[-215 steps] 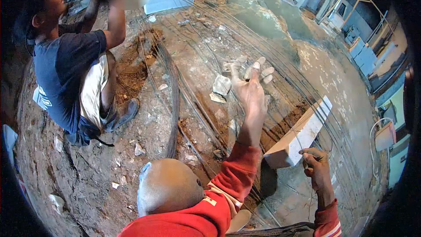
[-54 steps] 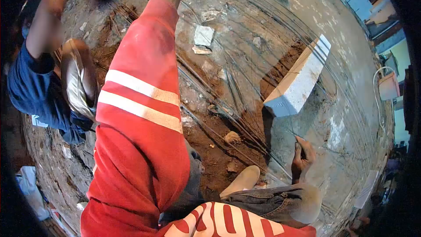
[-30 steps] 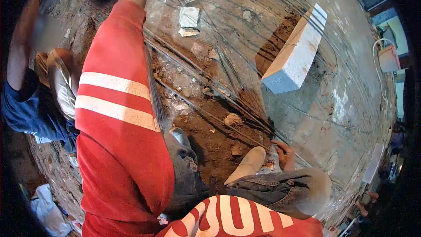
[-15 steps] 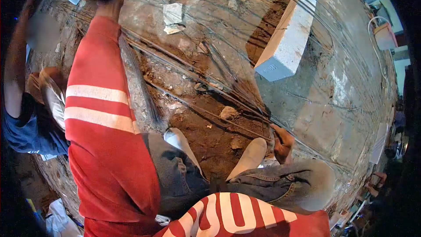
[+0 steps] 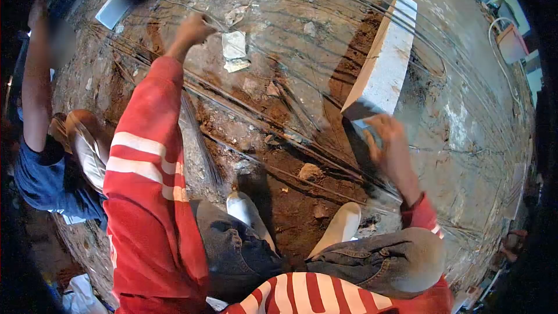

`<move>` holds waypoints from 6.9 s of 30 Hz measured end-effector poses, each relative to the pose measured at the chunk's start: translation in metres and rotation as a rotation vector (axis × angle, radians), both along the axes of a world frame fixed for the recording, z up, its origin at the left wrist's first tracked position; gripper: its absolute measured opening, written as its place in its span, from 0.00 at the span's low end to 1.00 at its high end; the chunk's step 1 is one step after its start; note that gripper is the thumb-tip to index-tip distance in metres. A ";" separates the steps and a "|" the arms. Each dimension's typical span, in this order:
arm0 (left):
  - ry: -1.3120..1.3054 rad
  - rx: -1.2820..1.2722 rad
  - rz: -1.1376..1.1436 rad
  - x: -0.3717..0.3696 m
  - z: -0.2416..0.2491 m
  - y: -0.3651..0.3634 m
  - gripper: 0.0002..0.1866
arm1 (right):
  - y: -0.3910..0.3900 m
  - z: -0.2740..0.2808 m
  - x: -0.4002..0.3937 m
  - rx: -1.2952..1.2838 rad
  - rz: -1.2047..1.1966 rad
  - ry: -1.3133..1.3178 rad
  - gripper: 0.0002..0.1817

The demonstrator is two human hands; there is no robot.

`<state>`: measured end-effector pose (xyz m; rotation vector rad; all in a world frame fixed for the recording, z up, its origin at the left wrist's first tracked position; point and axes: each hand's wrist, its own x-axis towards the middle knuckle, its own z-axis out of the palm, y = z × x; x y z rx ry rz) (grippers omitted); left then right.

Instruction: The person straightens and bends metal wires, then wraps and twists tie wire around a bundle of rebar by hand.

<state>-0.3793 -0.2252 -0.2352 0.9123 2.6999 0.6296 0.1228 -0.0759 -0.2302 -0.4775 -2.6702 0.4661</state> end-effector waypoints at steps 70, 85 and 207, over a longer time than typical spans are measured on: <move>0.132 0.148 -1.336 0.162 -0.174 0.057 0.13 | -0.007 -0.123 0.014 -0.481 -0.052 -0.222 0.12; 0.367 0.293 -1.386 0.166 -0.116 0.072 0.13 | 0.074 -0.053 0.101 -0.001 -0.151 -0.298 0.23; 0.113 0.606 0.947 0.195 -0.202 -0.177 0.18 | -0.088 -0.020 -0.345 -0.361 0.424 -0.576 0.25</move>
